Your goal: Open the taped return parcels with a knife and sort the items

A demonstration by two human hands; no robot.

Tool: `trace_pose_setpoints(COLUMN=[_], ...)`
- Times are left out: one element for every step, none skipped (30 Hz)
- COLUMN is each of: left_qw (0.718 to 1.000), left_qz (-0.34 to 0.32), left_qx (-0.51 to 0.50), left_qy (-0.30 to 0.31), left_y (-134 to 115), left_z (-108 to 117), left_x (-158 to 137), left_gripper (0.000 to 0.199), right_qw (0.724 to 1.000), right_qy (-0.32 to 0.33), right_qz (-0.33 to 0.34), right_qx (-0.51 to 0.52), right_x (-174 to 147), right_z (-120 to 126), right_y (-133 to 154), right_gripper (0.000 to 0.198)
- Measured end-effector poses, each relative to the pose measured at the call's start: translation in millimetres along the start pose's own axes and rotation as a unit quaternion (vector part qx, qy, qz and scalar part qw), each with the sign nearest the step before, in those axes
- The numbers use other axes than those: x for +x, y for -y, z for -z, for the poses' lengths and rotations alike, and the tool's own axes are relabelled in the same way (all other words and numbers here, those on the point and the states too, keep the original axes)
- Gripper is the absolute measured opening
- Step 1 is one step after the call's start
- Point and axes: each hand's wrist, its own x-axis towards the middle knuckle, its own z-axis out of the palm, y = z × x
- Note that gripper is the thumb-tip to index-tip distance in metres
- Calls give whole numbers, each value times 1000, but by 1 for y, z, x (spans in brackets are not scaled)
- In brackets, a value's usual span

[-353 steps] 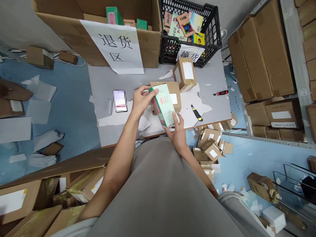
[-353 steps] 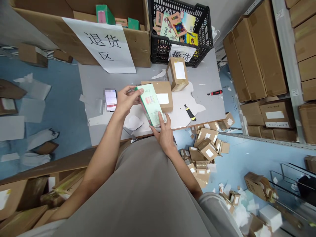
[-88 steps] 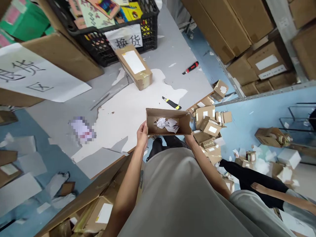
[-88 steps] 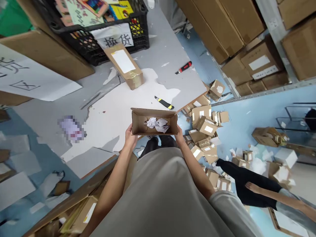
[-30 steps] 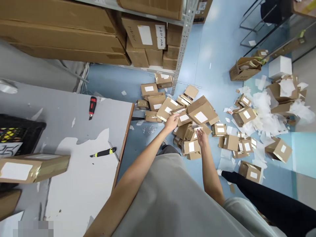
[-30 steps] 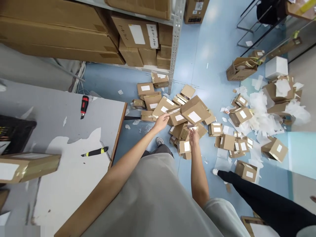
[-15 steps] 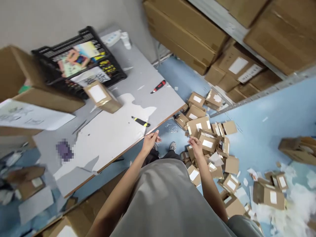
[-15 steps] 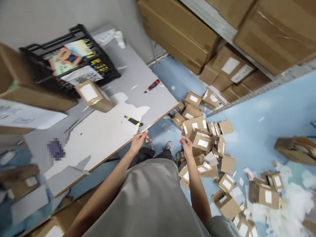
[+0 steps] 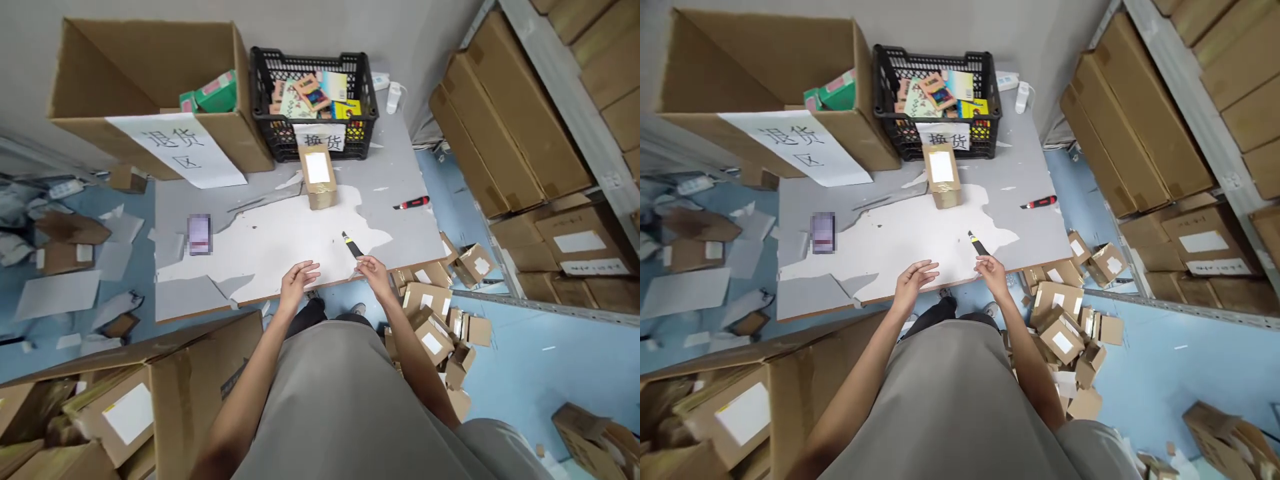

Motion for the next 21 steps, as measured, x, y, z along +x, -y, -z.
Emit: trace_pose_setpoints(left_qw=[1000, 1000, 1000, 999, 999, 999, 998, 997, 997, 996, 996, 996, 996, 996, 996, 997, 997, 998, 998, 998, 999], left_qz=[0, 2, 5, 10, 14, 18, 22, 26, 30, 33, 35, 35, 32, 28, 22, 16, 10, 6, 2, -1, -4], left_qx=[-8, -16, -22, -28, -34, -39, -44, -49, -54, -58, -61, -63, -64, -64, -64, -64, -63, -61, -57, -51, -44], left_qy=[-4, -9, -14, -20, -26, -33, -40, -47, -53, -58, -60, -60, -58, -54, -49, -44, -38, -34, -29, -23, -17], left_y=[-4, -7, -11, -14, -17, -20, -23, -26, -29, -31, -34, -36, -39, -41, -44, -47, -49, -53, -56, -60, -64], left_z=[13, 25, 38, 50, 61, 71, 81, 89, 96, 101, 105, 108, 109, 109, 107, 104, 99, 93, 86, 79, 71], left_x=[5, 10, 15, 20, 26, 31, 36, 41, 46, 50, 55, 60, 65, 71, 77, 84, 91, 100, 109, 117, 126], left_gripper=[55, 54, 54, 54, 54, 55, 56, 57, 58, 58, 57, 56, 54, 53, 52, 51, 51, 51, 51, 50, 50], right_qw=[1000, 1000, 999, 999, 998, 998, 998, 997, 997, 996, 995, 994, 992, 988, 983, 977, 969, 960, 948, 937, 925], right_qy=[10, 18, 24, 26, 26, 24, 22, 20, 18, 16, 15, 12, 7, 0, -10, -21, -31, -40, -47, -56, -65], right_qz=[-2, -4, -6, -8, -7, -3, 3, 9, 15, 21, 27, 36, 46, 57, 69, 80, 90, 100, 111, 120, 127], right_qx=[-12, -24, -35, -44, -52, -58, -63, -68, -74, -81, -91, -105, -122, -143, -168, -196, -227, -260, -293, -324, -352], right_x=[6, 12, 18, 23, 28, 33, 38, 43, 48, 54, 61, 69, 78, 89, 100, 113, 126, 139, 152, 165, 178], right_z=[-17, -33, -48, -61, -73, -83, -92, -100, -107, -112, -117, -121, -124, -127, -129, -131, -133, -134, -135, -137, -138], right_y=[2, 4, 5, 6, 7, 8, 9, 10, 12, 13, 16, 18, 21, 25, 28, 32, 36, 39, 42, 45, 48], right_gripper=[39, 38, 37, 36, 35, 34, 34, 33, 32, 31, 30, 29, 27, 26, 25, 24, 25, 26, 29, 34, 40])
